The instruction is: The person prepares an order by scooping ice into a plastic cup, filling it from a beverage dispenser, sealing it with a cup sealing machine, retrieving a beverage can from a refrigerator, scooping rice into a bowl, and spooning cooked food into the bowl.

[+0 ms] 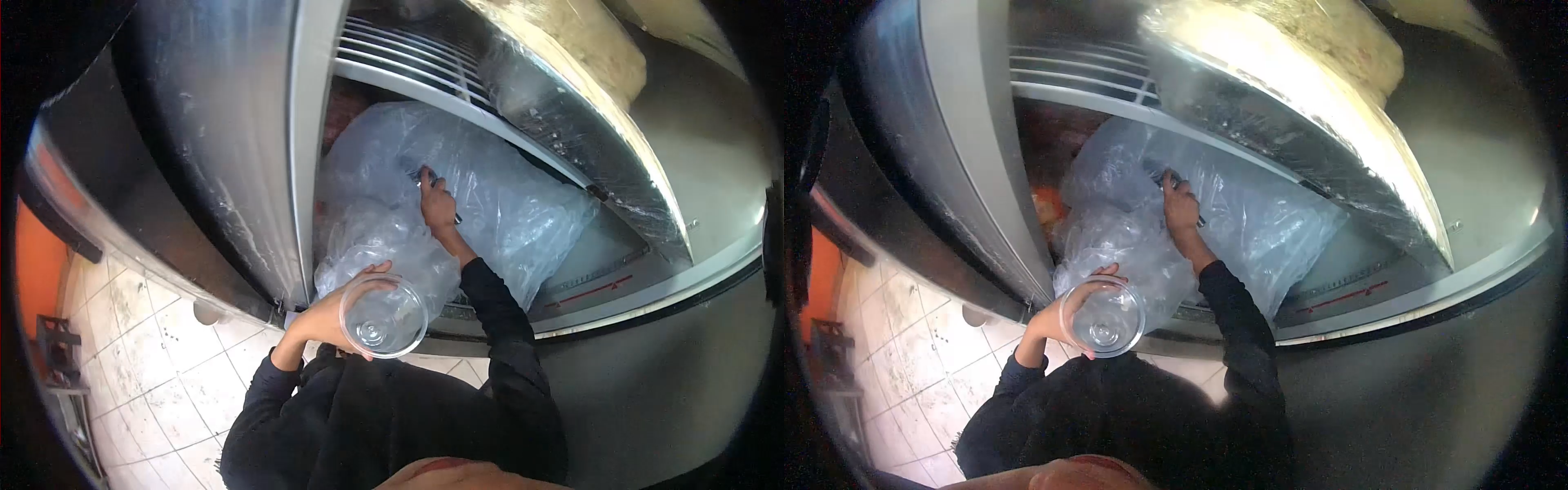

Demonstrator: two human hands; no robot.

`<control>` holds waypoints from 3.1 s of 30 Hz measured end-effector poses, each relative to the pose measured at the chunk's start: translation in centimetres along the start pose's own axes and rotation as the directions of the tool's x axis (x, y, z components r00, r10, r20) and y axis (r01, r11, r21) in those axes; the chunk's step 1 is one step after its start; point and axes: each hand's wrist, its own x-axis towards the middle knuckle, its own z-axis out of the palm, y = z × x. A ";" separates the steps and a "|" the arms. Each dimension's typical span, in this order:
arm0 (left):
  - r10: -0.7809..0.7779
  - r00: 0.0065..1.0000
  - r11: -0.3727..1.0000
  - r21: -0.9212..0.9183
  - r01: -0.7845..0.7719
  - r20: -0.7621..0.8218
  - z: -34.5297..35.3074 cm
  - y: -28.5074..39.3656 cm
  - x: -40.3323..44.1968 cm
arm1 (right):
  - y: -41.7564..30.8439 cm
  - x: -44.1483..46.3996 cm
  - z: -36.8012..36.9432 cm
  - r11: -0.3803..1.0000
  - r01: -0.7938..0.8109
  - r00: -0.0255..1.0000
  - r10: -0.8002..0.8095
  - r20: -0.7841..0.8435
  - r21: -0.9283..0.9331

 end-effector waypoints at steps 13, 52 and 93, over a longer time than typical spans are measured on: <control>-0.021 0.999 0.993 0.111 0.025 -0.037 0.5 1.3 -0.5 | 4.0 -1.5 -5.9 0.984 0.123 0.991 -0.130 0.041 0.126; 0.001 1.000 0.993 -0.115 -0.003 -0.019 0.2 -0.8 -1.2 | 4.6 8.2 -2.5 0.883 0.269 0.879 -0.062 -0.472 0.385; -0.016 0.999 0.947 -0.321 0.028 0.038 -0.6 -2.8 -1.5 | 4.4 -4.1 -4.4 0.923 0.027 0.960 -0.131 0.249 0.383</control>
